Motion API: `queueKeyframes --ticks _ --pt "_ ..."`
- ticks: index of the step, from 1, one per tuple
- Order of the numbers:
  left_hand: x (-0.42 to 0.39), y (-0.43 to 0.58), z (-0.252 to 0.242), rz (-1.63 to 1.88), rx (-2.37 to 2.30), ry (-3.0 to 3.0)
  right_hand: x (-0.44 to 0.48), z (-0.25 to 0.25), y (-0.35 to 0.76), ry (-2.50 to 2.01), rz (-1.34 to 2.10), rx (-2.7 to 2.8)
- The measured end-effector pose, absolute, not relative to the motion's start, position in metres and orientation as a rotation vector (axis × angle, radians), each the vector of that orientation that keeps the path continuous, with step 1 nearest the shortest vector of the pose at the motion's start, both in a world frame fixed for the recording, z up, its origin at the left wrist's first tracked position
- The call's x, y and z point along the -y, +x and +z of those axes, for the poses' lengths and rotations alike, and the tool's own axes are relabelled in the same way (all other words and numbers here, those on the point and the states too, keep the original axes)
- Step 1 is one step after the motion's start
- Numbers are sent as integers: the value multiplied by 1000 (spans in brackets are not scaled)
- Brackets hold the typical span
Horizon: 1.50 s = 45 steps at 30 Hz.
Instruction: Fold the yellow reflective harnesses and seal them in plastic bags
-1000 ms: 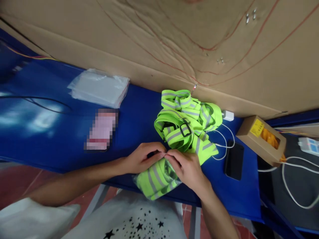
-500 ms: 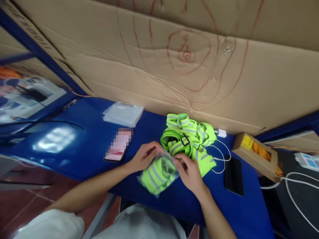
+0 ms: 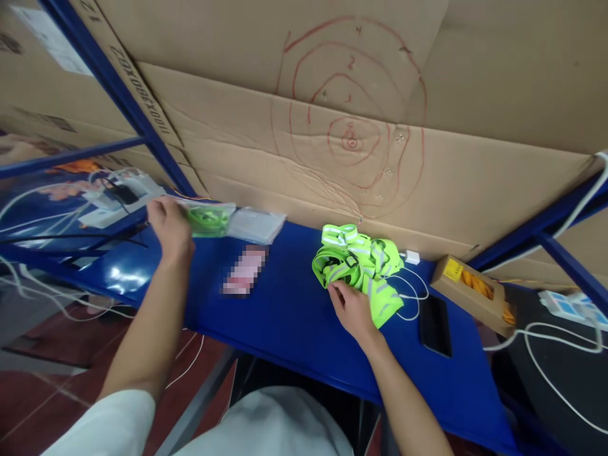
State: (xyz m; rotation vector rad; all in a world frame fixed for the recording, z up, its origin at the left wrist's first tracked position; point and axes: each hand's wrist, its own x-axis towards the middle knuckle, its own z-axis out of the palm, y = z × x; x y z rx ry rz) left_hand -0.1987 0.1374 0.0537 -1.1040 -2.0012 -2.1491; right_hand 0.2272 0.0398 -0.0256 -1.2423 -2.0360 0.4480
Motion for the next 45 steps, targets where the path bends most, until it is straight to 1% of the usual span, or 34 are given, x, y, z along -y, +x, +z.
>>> queueKeyframes --ticks 5,8,11,14,17,22,26,30,35,39,42,45 --pt "-138 -248 52 -1810 2347 -1192 -41 -24 227 -1234 358 2078" --pt "-146 -247 38 -1640 2464 -1288 -41 -24 226 -1235 311 2112" --pt "-155 -231 27 -1510 2458 -1382 -41 -28 225 -1241 245 2146" --pt "-159 -200 25 -1419 2340 -1574 -42 -33 225 -1245 168 2181" --pt "-155 -149 22 -1339 2149 -1961 -41 -38 226 -1257 71 2223" --pt "-126 -35 5 -1211 1677 -2687 -38 -45 219 -1226 -84 2409" --pt "-104 25 -6 -1204 1459 -2991 -38 -51 207 -1102 -147 2600" --pt "-97 46 -16 -1400 1551 -2996 -34 -50 203 -1004 -166 2639" --pt "-109 41 -29 -1871 1787 -2829 -16 -53 199 -862 -95 2596" --pt "-133 22 -34 -2441 1978 -2582 -10 -50 195 -798 -55 2495" --pt "-147 12 -35 -2942 2088 -2269 -15 -41 199 -849 -69 2340" --pt "-152 9 -31 -3334 2150 -2096 -23 -33 206 -928 -100 2183"
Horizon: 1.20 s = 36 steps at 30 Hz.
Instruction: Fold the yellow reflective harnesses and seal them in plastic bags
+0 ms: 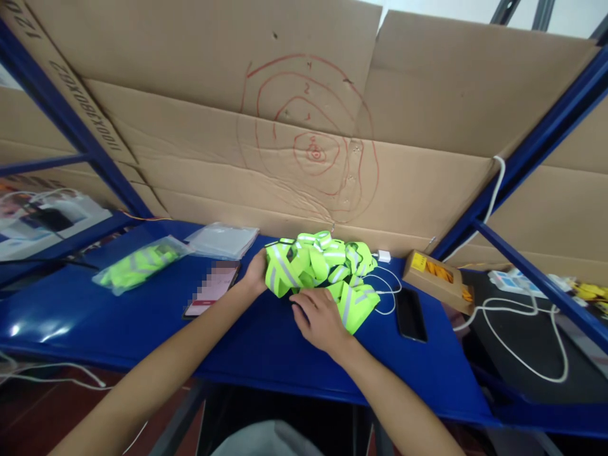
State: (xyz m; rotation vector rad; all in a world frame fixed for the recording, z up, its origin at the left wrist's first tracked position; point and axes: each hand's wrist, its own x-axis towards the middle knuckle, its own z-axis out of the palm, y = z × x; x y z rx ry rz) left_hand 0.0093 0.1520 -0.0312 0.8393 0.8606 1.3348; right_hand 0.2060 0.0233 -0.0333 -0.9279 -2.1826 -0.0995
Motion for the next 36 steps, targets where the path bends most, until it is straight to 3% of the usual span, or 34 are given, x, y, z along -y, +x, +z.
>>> queueKeyframes --ticks 12,22,29,36 --pt "-115 29 -20 981 -589 713 -50 -25 228 -1166 -223 2004" --pt "-103 28 -9 1195 -540 846 -103 72 219 -1166 62 1950" --pt "-118 23 -6 1359 -636 681 -118 66 215 -974 356 2260" --pt "-146 23 59 1248 -492 563 -131 60 247 -1019 882 2325"
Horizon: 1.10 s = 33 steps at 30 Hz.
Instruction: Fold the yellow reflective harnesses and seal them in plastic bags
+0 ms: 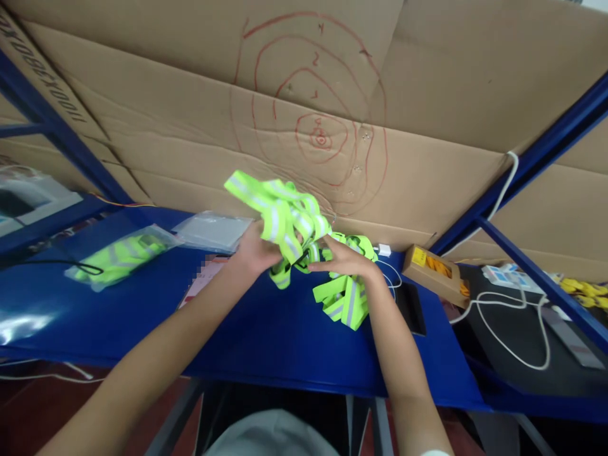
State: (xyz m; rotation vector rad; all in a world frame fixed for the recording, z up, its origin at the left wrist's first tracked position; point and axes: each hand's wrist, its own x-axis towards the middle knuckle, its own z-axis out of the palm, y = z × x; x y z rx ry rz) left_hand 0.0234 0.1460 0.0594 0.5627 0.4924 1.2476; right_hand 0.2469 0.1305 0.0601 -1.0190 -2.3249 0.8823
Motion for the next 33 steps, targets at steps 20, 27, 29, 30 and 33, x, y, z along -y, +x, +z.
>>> queueKeyframes --ticks 20,27,29,30,33 --pt "-133 -6 102 1239 -1197 2015 -143 68 287 -1553 874 2159" --pt "-111 48 83 821 -896 2395 -129 81 287 -1549 739 2129" --pt "-117 50 78 822 -860 2375 -128 82 286 -1534 730 2144" --pt "-120 49 76 830 -817 2351 -128 82 285 -1521 731 2156" --pt "-128 47 72 828 -717 2312 -125 85 283 -1503 698 2197"
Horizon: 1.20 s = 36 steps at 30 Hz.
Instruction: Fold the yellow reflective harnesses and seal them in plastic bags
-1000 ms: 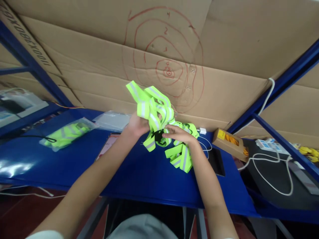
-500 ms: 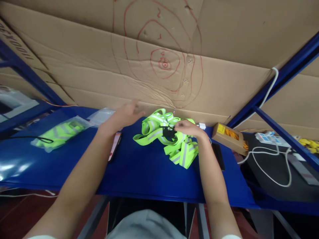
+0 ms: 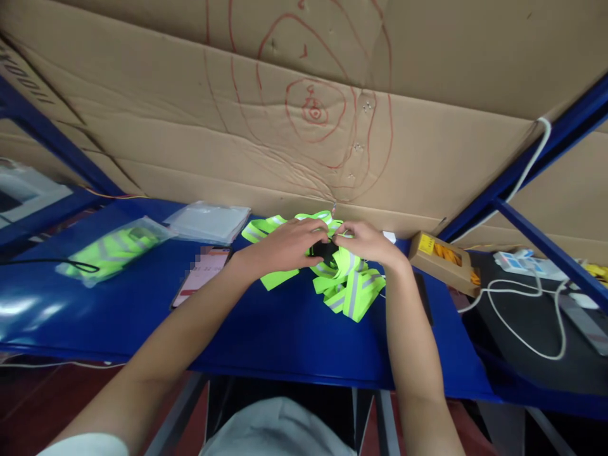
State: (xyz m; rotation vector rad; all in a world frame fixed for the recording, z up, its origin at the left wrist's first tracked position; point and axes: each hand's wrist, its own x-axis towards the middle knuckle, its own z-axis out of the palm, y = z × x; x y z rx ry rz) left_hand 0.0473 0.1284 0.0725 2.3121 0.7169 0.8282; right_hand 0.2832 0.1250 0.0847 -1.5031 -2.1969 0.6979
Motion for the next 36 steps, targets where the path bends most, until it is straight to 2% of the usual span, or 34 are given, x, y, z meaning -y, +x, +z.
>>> queueKeyframes --ticks 6,11,16,22,25,30,33,36 --pt "-154 39 64 738 -876 2409 -100 87 267 -1379 132 2368" --pt "-170 27 60 728 -852 2328 -105 67 235 -1550 -184 2460" --pt "-179 21 60 651 -782 2135 -121 61 228 -1497 -60 2468" --pt "-184 -6 69 718 -809 2085 -125 81 270 -1494 21 2233" --pt "-188 -23 79 966 -811 1946 -130 92 304 -1295 200 1937" --pt "-211 -56 93 1659 -835 1430 -139 100 366 -1161 182 1420" --pt "-230 -93 96 1816 -843 1067 -144 101 404 -1109 235 1091" --pt "-244 -142 92 1899 -911 928 -147 102 441 -917 439 602"
